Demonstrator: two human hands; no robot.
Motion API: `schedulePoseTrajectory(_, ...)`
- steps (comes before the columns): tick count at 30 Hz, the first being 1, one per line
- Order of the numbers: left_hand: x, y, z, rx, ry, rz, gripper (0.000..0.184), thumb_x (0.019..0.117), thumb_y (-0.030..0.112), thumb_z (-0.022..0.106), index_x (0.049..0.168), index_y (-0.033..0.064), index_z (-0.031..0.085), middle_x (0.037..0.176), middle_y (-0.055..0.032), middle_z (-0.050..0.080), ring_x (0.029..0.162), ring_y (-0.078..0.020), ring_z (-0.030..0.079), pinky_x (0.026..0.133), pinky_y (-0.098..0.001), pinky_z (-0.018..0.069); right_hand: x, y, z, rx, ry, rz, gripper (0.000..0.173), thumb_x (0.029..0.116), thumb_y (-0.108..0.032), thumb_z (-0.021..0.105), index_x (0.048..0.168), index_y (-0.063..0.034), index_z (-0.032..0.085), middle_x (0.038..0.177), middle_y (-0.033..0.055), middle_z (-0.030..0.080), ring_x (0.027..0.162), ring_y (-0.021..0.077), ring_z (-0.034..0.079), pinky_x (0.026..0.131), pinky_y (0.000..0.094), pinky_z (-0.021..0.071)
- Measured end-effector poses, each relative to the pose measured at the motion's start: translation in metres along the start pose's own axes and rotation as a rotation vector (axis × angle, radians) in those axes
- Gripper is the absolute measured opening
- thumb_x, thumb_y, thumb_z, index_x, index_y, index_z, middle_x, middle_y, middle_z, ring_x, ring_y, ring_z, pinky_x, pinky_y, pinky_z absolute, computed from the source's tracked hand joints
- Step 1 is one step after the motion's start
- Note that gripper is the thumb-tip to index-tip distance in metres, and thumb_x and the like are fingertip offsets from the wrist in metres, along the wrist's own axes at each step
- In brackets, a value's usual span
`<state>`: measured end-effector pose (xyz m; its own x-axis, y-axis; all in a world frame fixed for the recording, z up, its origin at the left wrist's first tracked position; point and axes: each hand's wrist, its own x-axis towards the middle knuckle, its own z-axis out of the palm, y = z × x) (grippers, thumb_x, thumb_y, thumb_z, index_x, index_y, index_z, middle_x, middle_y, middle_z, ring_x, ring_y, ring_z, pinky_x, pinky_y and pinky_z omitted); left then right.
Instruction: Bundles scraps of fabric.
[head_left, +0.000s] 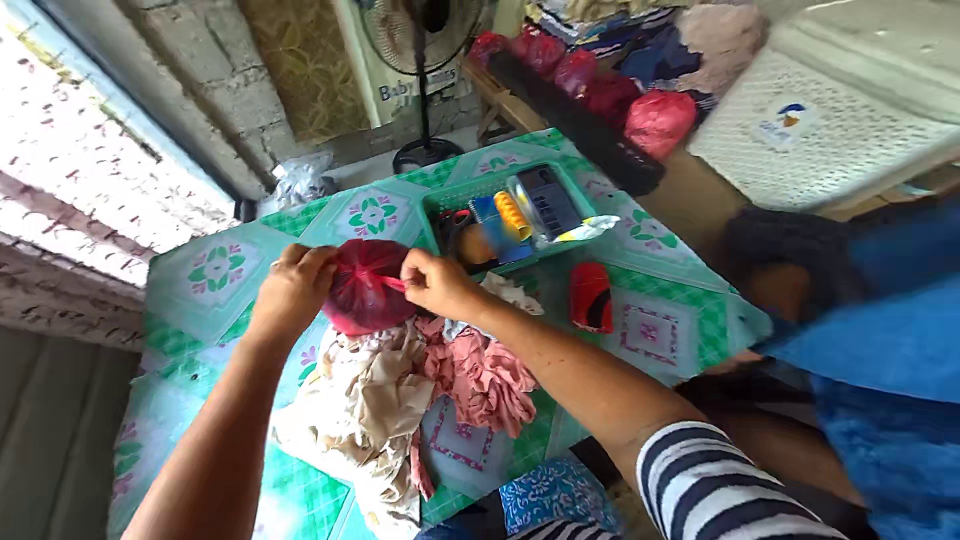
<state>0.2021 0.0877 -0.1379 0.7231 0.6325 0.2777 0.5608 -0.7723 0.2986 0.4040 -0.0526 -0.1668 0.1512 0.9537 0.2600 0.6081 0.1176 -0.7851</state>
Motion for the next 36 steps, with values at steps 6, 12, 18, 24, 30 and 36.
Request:
schedulePoseTrajectory(6, -0.006, 0.003, -0.017, 0.256, -0.078, 0.062, 0.02, 0.1016, 0.012, 0.064, 0.105, -0.0062, 0.07, 0.104, -0.0334, 0.063, 0.098, -0.0559, 0.064, 0.076, -0.0707, 0.0509, 0.007, -0.008, -0.003, 0.01, -0.086, -0.077, 0.021, 0.0987, -0.002, 0.056, 0.109, 0.003, 0.074, 0.108, 0.0201, 0.071, 0.105, 0.0318, 0.068, 0.092, 0.0496, 0.0535)
schedulePoseTrajectory(12, -0.006, 0.017, -0.026, -0.143, -0.197, -0.189, 0.026, 0.1089, 0.015, 0.049, 0.107, -0.0049, 0.066, 0.088, -0.0173, 0.065, 0.077, -0.027, 0.064, 0.073, -0.0462, 0.053, 0.011, -0.011, 0.003, -0.212, -0.09, -0.223, 0.019, 0.0986, -0.005, 0.063, 0.112, 0.0069, 0.068, 0.106, 0.0228, 0.067, 0.106, 0.0351, 0.066, 0.096, 0.0471, 0.0532)
schedulePoseTrajectory(18, 0.001, 0.036, -0.007, -1.118, 0.022, -0.698, 0.025, 0.1119, 0.02, 0.04, 0.103, 0.0089, 0.06, 0.064, 0.0064, 0.056, 0.048, 0.0008, 0.051, 0.046, -0.0128, 0.0448, 0.018, -0.013, 0.007, -0.375, 0.117, -0.284, 0.017, 0.1004, -0.003, 0.057, 0.108, 0.0015, 0.071, 0.102, 0.0179, 0.071, 0.098, 0.032, 0.071, 0.082, 0.0464, 0.0592)
schedulePoseTrajectory(24, 0.027, 0.039, -0.006, -1.264, 0.155, -0.672, 0.025, 0.1114, 0.019, 0.039, 0.098, 0.011, 0.059, 0.065, 0.007, 0.054, 0.048, 0.0009, 0.048, 0.046, -0.0126, 0.0423, 0.02, -0.044, 0.001, -0.407, -0.088, -0.102, 0.019, 0.1034, -0.008, 0.052, 0.109, -0.0001, 0.069, 0.101, 0.0182, 0.072, 0.098, 0.0343, 0.07, 0.08, 0.0515, 0.0562)
schedulePoseTrajectory(30, 0.057, 0.052, -0.029, -1.022, 0.027, -0.336, 0.023, 0.1086, 0.014, 0.043, 0.099, 0.0153, 0.064, 0.059, 0.0126, 0.049, 0.046, 0.0038, 0.043, 0.044, -0.0119, 0.0401, 0.034, -0.074, 0.002, -0.164, -0.005, -0.168, 0.018, 0.1022, -0.006, 0.056, 0.108, 0.0013, 0.071, 0.098, 0.0169, 0.072, 0.095, 0.0319, 0.071, 0.078, 0.052, 0.0563)
schedulePoseTrajectory(36, 0.051, 0.046, -0.044, -0.624, -0.207, -0.241, 0.017, 0.1071, 0.012, 0.05, 0.106, 0.0073, 0.067, 0.067, 0.0056, 0.054, 0.052, 0.001, 0.045, 0.048, -0.0152, 0.0381, 0.035, -0.07, 0.011, -0.09, -0.102, -0.15, 0.018, 0.1022, -0.005, 0.055, 0.107, 0.0016, 0.071, 0.097, 0.0175, 0.072, 0.094, 0.0324, 0.07, 0.079, 0.0526, 0.0551)
